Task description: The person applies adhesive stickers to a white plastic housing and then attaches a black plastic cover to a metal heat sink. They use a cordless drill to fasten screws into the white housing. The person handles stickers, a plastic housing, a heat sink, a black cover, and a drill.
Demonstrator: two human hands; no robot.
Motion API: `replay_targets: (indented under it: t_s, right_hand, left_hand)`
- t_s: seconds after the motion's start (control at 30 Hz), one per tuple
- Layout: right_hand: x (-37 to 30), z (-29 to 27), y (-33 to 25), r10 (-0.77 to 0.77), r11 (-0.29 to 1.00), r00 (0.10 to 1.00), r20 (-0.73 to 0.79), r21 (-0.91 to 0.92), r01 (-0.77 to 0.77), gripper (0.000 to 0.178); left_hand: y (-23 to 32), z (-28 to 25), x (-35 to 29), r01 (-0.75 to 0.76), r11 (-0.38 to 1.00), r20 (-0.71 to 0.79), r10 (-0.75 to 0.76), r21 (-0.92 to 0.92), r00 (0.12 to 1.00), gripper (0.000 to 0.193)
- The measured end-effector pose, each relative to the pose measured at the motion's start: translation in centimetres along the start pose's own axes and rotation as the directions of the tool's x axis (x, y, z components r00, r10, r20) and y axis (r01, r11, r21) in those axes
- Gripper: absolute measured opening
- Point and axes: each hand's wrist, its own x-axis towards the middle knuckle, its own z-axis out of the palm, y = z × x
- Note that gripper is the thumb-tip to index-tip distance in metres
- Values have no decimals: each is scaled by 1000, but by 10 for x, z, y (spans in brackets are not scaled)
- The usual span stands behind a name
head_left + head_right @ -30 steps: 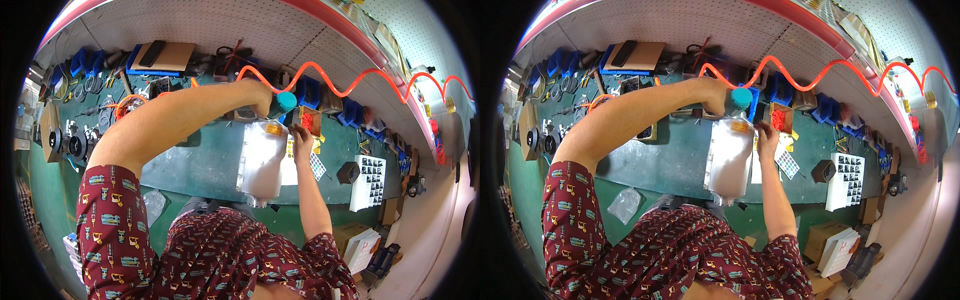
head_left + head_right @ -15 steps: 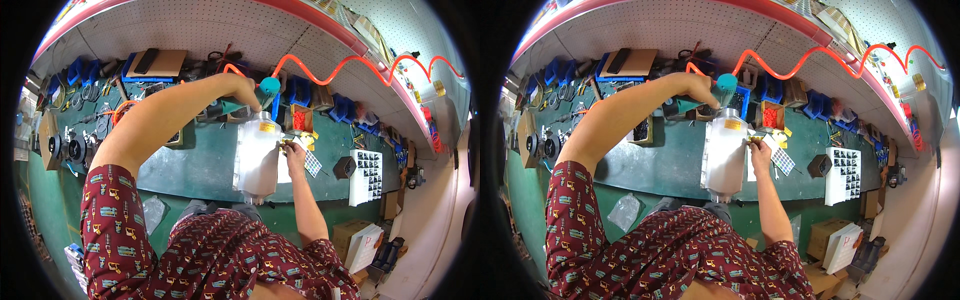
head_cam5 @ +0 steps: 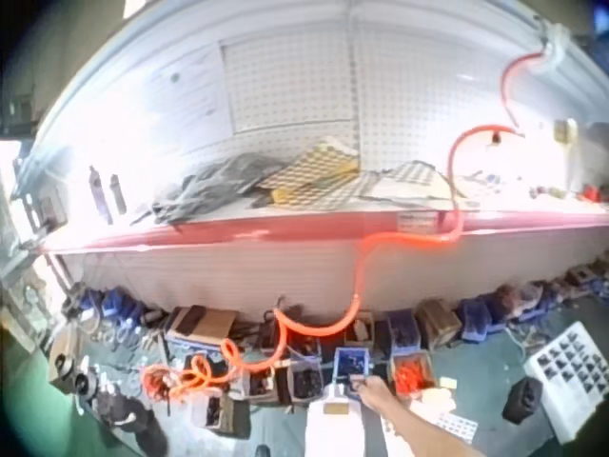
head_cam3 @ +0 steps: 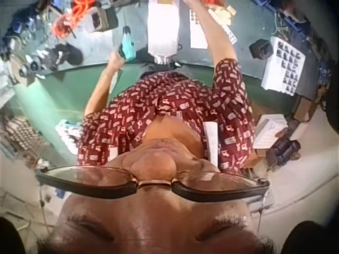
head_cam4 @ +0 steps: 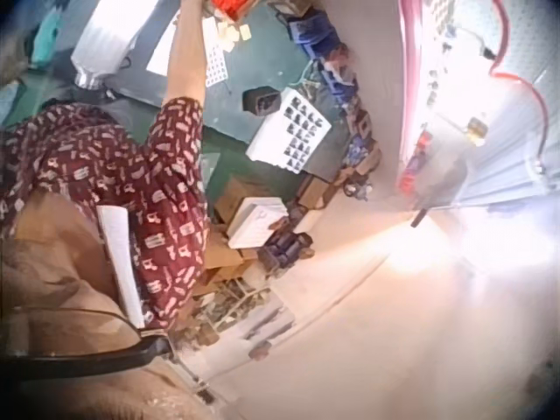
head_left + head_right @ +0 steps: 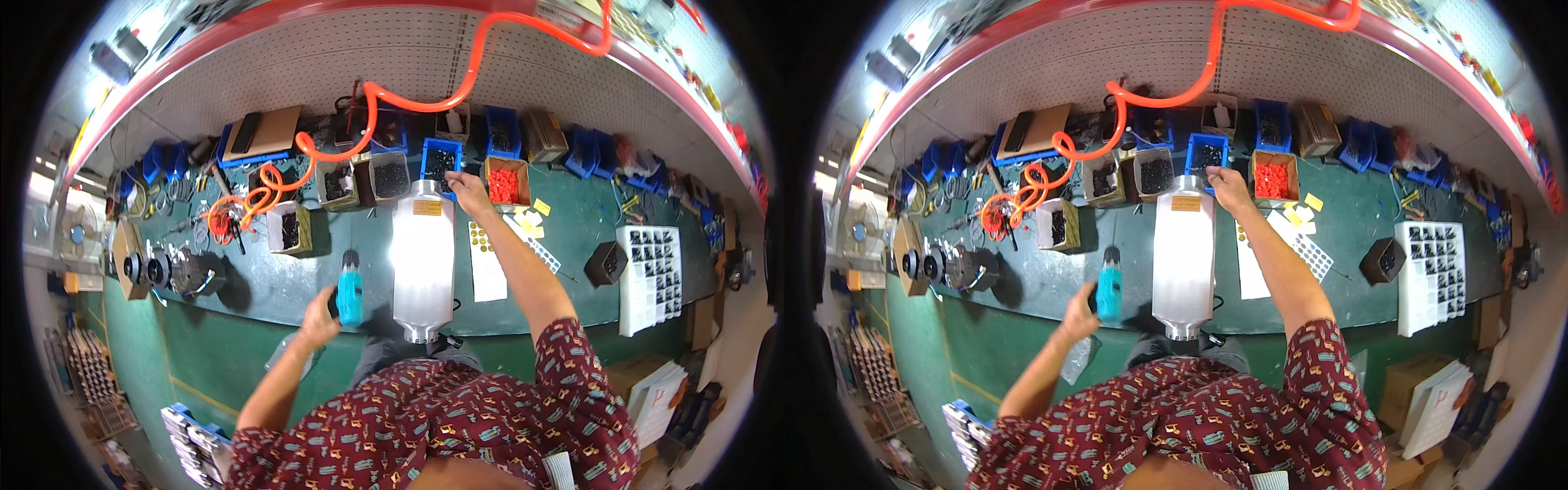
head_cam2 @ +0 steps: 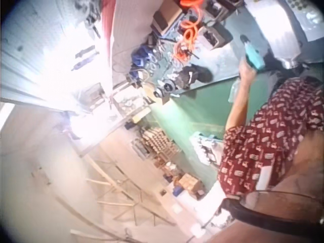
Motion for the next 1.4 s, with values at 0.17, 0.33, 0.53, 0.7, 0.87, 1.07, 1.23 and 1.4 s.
replay_targets:
  t_s: [0.17, 0.33, 0.53, 0.7, 0.87, 1.07, 1.23, 1.4]
  right_hand:
    - [25, 13, -9, 22, 997, 978, 209, -75, -6, 31]
    - [31, 17, -6, 73, 997, 963, 258, -41, -65, 30]
    - [33, 11, -18, 185, 952, 940, 288, 185, -244, 35]
    - [26, 5, -32, 239, 920, 927, 289, 239, -311, 38]
    - [-9, -9, -70, 47, 960, 951, 306, 250, -128, 31]
    - [-60, -39, -109, -103, 985, 884, 456, 170, 27, 57]
    - [-110, -50, -133, -101, 986, 894, 437, 161, 33, 64]
    - [-140, -82, -120, -80, 981, 930, 360, 194, 9, 61]
  left_hand:
    - [-34, 68, -21, 305, 865, -44, -314, 398, 948, 74]
    - [-33, 94, -14, 354, 803, -190, -299, 480, 935, 70]
    - [-8, 166, -71, 359, 688, -12, -472, -631, 882, 59]
    - [84, 182, -90, 563, 6, 523, -363, -827, 771, 56]
    - [75, 199, -78, 512, -12, 496, -265, -859, 827, 56]
    - [58, 212, -83, 480, -46, 478, -204, -876, 854, 66]
    - [47, 211, -90, 481, -83, 488, -161, -873, 858, 69]
    - [46, 187, -106, 493, -5, 492, -78, -870, 867, 74]
